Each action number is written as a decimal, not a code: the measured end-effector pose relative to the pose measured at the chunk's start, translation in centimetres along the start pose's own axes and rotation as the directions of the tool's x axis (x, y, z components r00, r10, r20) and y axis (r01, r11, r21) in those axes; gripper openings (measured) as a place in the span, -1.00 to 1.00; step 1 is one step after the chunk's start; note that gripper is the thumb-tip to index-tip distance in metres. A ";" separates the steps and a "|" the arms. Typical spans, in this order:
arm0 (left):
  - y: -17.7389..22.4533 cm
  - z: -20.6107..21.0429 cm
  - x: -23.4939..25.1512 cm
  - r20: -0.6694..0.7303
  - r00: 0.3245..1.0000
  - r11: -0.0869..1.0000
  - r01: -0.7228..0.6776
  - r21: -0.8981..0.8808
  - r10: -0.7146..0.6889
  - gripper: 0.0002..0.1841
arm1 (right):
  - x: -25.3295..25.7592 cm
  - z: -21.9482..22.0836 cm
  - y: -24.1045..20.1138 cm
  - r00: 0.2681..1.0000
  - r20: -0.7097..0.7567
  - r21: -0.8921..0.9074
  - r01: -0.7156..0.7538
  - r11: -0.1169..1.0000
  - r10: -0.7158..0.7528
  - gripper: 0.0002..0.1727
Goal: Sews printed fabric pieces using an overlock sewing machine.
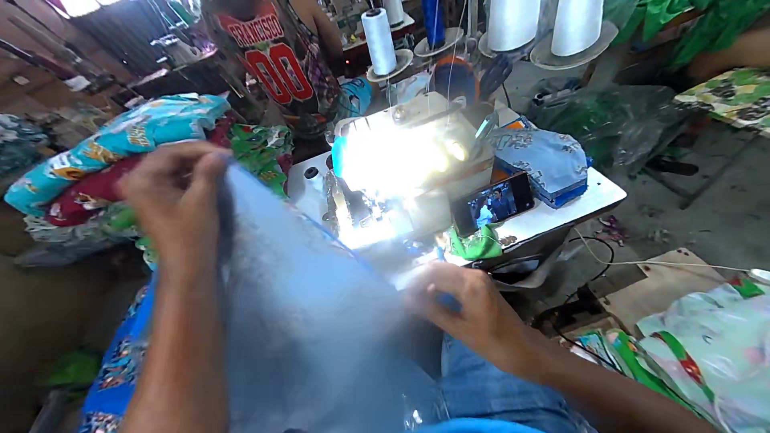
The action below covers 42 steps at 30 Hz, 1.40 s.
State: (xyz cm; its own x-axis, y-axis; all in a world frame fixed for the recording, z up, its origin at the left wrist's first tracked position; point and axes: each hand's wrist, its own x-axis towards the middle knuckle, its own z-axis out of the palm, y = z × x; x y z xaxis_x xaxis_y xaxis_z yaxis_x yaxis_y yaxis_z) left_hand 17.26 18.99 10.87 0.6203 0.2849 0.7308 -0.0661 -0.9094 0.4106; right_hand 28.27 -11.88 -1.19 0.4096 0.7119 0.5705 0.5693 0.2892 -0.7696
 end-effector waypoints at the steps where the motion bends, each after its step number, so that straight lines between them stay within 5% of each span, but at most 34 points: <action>1: 0.2 2.0 1.2 0.053 0.999 1.000 -0.002 -0.031 0.004 -0.72 | -1.2 -0.1 0.3 0.998 0.030 0.047 -0.056 0.997 0.055 -0.76; 4: 0.4 7.5 0.6 0.202 0.978 0.998 0.063 -0.017 -0.058 -0.78 | -5.7 -0.4 2.7 0.948 0.156 0.173 -0.302 0.938 0.276 -0.78; 6: -0.1 9.6 -2.0 0.295 0.955 1.000 0.022 0.022 -0.027 -0.86 | -8.9 -0.2 5.1 0.875 0.251 0.033 -0.436 0.899 0.415 -0.77; 8: -0.9 10.3 -4.6 0.373 0.928 1.000 -0.021 0.023 0.011 -0.90 | -10.9 0.1 7.4 0.835 0.317 -0.165 -0.418 0.893 0.449 -0.75; 11: -0.8 10.0 -6.6 0.419 0.908 0.997 -0.052 0.049 0.026 -0.89 | -9.2 0.8 9.4 0.935 0.182 -0.275 -0.249 0.928 0.305 -0.73; 15: -0.2 9.5 -5.9 0.410 0.910 0.991 -0.101 0.087 0.057 -0.87 | -2.4 2.4 10.6 0.977 -0.048 -0.110 -0.211 0.971 0.207 -0.68; 20: 1.2 8.9 -5.0 0.449 0.889 0.984 -0.150 0.099 0.090 -0.83 | 0.9 4.9 11.0 0.941 0.042 0.196 -0.339 0.920 0.337 -0.72; 32: 1.3 8.8 -4.9 0.467 0.878 0.985 -0.159 0.069 0.109 -0.84 | 0.7 5.2 10.4 0.942 -0.111 0.200 -0.291 0.935 0.317 -0.93; 38: 0.8 8.6 -4.9 0.520 0.854 1.000 -0.024 0.011 0.015 -0.84 | 0.9 3.7 6.1 0.970 0.110 0.523 -0.242 0.817 0.217 -0.91; 42: -0.2 8.8 -4.6 0.491 0.871 0.994 -0.067 0.091 0.014 -0.84 | 0.8 5.5 9.8 0.986 -0.038 -0.051 -0.163 0.985 0.161 -0.81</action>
State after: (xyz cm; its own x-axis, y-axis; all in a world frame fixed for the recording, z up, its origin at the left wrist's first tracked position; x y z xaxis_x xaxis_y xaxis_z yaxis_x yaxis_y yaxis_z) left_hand 21.31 15.19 2.68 0.9234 0.0867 0.3740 -0.0360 -0.9504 0.3091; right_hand 30.28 -4.95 -9.88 0.5229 0.7241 0.4498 0.5309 0.1362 -0.8364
